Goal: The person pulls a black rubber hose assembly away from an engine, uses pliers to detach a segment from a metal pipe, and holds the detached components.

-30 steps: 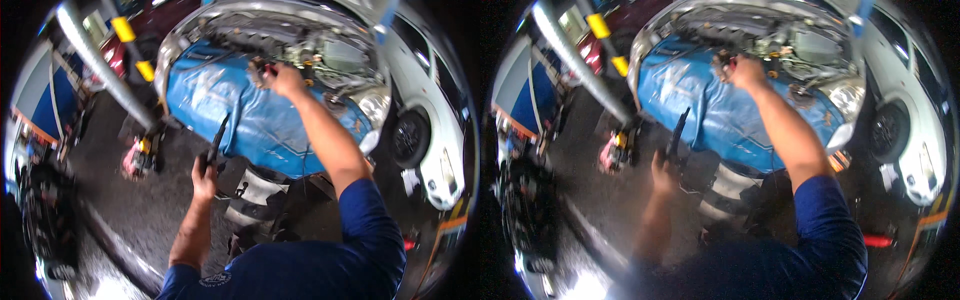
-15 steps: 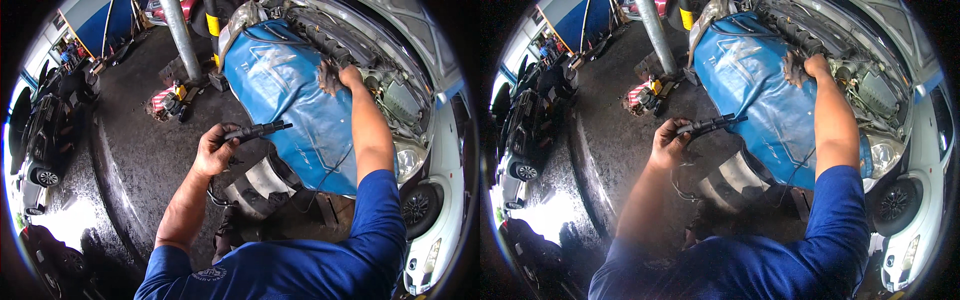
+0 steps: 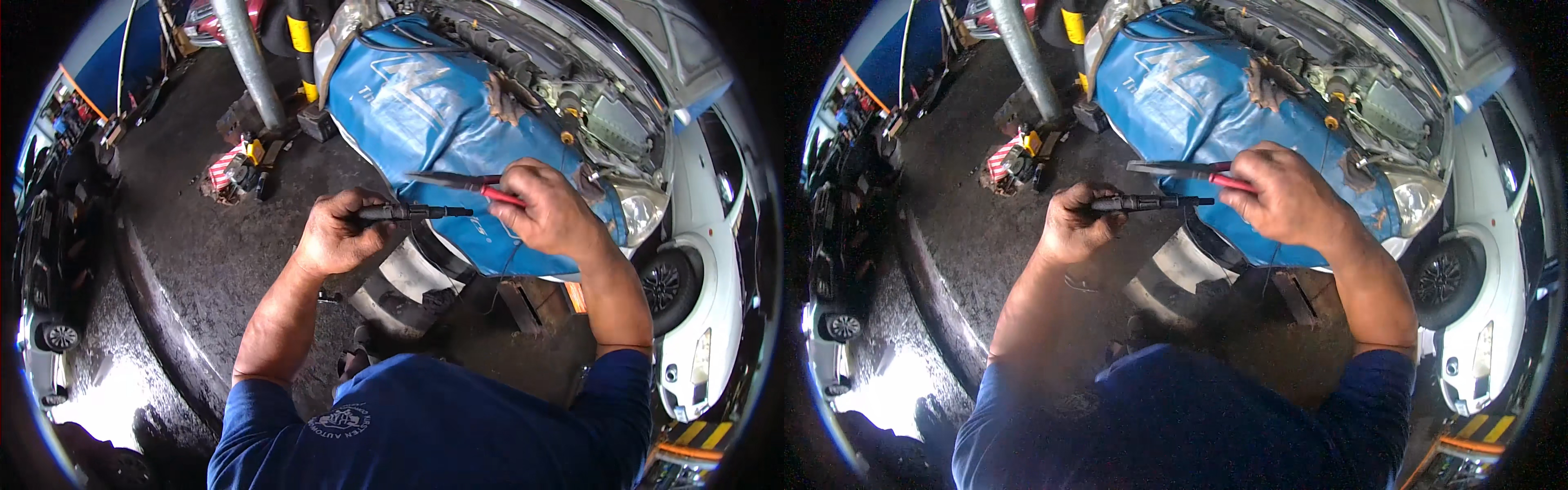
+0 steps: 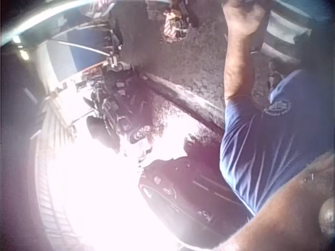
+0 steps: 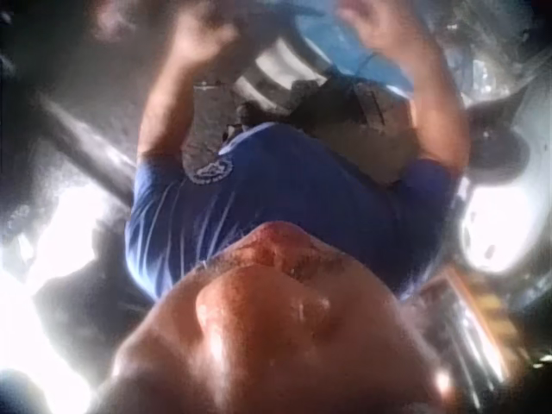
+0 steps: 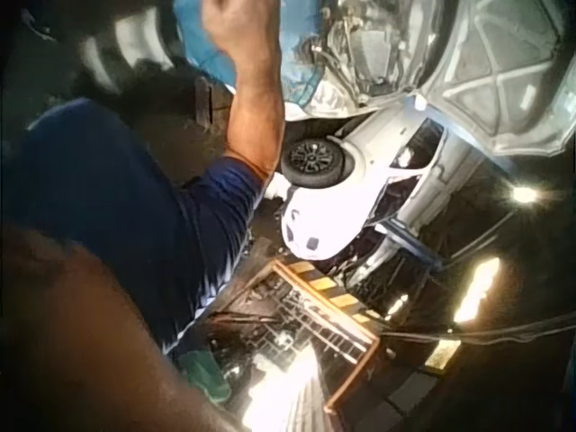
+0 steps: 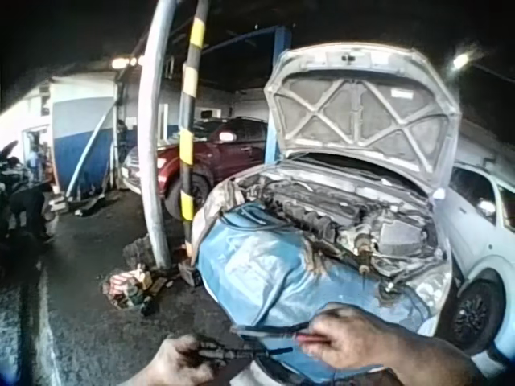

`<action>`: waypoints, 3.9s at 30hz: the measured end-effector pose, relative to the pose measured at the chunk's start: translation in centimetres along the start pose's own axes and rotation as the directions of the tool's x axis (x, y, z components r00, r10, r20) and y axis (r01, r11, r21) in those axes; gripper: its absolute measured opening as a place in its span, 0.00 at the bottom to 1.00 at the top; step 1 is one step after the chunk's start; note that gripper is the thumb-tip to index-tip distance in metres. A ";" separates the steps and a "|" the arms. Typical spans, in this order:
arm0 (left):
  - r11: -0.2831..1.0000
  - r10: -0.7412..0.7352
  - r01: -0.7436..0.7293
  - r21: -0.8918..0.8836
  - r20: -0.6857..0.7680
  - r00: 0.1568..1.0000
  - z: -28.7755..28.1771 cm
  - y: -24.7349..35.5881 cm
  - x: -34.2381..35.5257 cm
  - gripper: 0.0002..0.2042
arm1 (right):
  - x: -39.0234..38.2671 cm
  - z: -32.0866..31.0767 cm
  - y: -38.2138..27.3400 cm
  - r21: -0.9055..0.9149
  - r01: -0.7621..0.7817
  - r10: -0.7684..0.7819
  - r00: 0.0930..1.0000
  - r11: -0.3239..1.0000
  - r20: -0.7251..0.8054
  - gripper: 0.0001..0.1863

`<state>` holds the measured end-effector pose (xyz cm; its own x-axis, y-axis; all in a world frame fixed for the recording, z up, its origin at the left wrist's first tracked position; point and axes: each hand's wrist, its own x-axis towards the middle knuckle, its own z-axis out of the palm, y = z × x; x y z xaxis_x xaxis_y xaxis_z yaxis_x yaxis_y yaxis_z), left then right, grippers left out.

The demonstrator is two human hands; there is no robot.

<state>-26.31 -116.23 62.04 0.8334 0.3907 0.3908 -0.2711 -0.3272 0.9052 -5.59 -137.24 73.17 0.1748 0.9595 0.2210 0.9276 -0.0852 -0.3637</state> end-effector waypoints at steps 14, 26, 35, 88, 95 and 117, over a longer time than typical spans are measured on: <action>0.955 0.200 -0.226 0.194 0.142 0.969 1.1 1.8 1.6 0.12 | -2.9 0.2 -2.7 -0.151 0.159 -0.153 0.987 0.976 0.056 0.14; 0.930 0.145 -0.183 0.319 0.138 0.980 2.0 3.1 2.1 0.13 | -3.0 1.8 -2.2 -0.227 -0.043 0.066 0.993 0.973 0.093 0.21; 0.923 0.193 -0.223 0.313 0.125 0.973 2.2 2.6 2.9 0.14 | -4.0 5.0 -1.1 -0.086 -0.186 0.187 0.982 0.979 0.010 0.18; 0.743 -0.175 -0.069 -0.666 -0.293 0.940 8.4 -4.2 -0.6 0.21 | -6.1 17.7 -3.6 0.589 -0.408 0.459 0.886 0.698 0.069 0.10; 0.693 -0.303 0.036 -0.720 -0.246 0.920 8.4 -4.3 -1.1 0.20 | -6.1 17.6 -3.5 0.521 -0.335 0.393 0.919 0.785 -0.001 0.13; 0.660 -0.323 0.156 -0.735 -0.090 0.942 4.2 -3.8 -1.3 0.22 | -7.9 13.2 -2.6 0.445 -0.424 0.381 0.905 0.788 0.187 0.15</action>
<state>-24.37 -119.10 57.34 0.8297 0.5508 0.0910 -0.4029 0.4779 0.7806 -13.74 -141.05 60.46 0.4500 0.8865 -0.1082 0.5103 -0.3547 -0.7835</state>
